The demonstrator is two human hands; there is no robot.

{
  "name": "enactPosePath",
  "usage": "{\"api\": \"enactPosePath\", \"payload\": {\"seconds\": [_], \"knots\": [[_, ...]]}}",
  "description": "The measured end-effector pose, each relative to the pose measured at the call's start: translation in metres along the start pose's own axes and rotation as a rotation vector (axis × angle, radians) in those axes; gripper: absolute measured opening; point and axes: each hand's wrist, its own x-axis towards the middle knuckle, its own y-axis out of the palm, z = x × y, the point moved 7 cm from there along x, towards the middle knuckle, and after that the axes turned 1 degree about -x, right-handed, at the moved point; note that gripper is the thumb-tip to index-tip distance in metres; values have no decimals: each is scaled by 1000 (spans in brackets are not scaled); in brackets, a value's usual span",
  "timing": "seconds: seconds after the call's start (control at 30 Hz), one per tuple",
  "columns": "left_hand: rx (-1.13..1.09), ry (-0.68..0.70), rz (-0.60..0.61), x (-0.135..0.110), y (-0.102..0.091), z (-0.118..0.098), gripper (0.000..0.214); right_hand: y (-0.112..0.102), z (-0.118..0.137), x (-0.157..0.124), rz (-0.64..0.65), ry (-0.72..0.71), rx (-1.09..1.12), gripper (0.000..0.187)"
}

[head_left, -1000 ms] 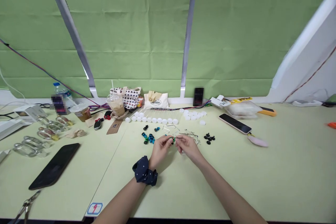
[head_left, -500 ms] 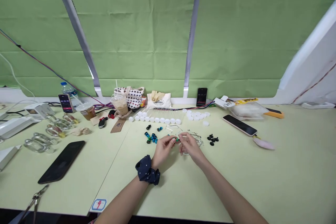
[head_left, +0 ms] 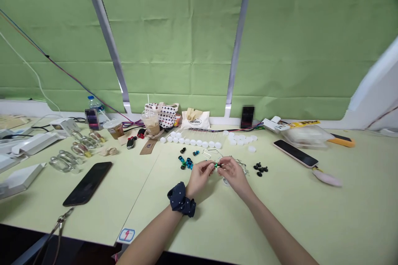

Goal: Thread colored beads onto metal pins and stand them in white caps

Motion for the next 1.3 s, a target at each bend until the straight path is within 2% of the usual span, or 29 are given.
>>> {"api": "enactPosePath", "payload": {"seconds": [0.07, 0.13, 0.2, 0.3, 0.37, 0.47, 0.53, 0.6, 0.67, 0.77, 0.87, 1.0, 1.1, 1.23, 1.3], "knots": [[-16, -2, 5, 0, 1, -2, 38, -1, 1, 0, -27, 0, 25, 45], [-13, 3, 36, -1, 4, -4, 37, 3, -7, 0, 10, 83, 13, 40], [11, 2, 53, -1, 6, -5, 37, 5, -11, 0, 35, 98, -23, 39], [75, -26, 30, -1, 6, -1, 38, 1, -5, -1, 5, -23, -96, 34], [116, -54, 18, 0, 6, 4, 40, 0, 5, -3, 15, -133, -232, 28], [126, -121, 16, 1, 5, 16, 44, 7, 21, -9, 82, -312, -465, 18], [113, -179, 29, 2, 5, 24, 48, 12, 26, -13, 136, -366, -517, 15], [123, -214, 56, 1, 4, 29, 53, 14, 25, -13, 162, -350, -508, 15], [114, -202, 75, 1, 4, 26, 53, 13, 19, -10, 157, -265, -437, 18], [-11, -105, 98, 0, 7, 10, 38, 6, 4, -4, 125, -61, -217, 27], [-78, -43, 168, -2, 13, -3, 39, 2, -3, -1, 125, 68, -33, 34], [-6, -110, 183, -3, 14, 3, 34, 2, 0, -1, 161, 67, 37, 34], [42, -168, 171, -2, 13, 11, 39, 4, 1, -3, 184, 48, 11, 32], [-68, -389, 151, -3, 13, 27, 47, 10, 3, -6, 248, 1, -78, 25], [-141, -504, 151, -5, 13, 35, 46, 13, 9, -9, 268, -92, -208, 17]]}}
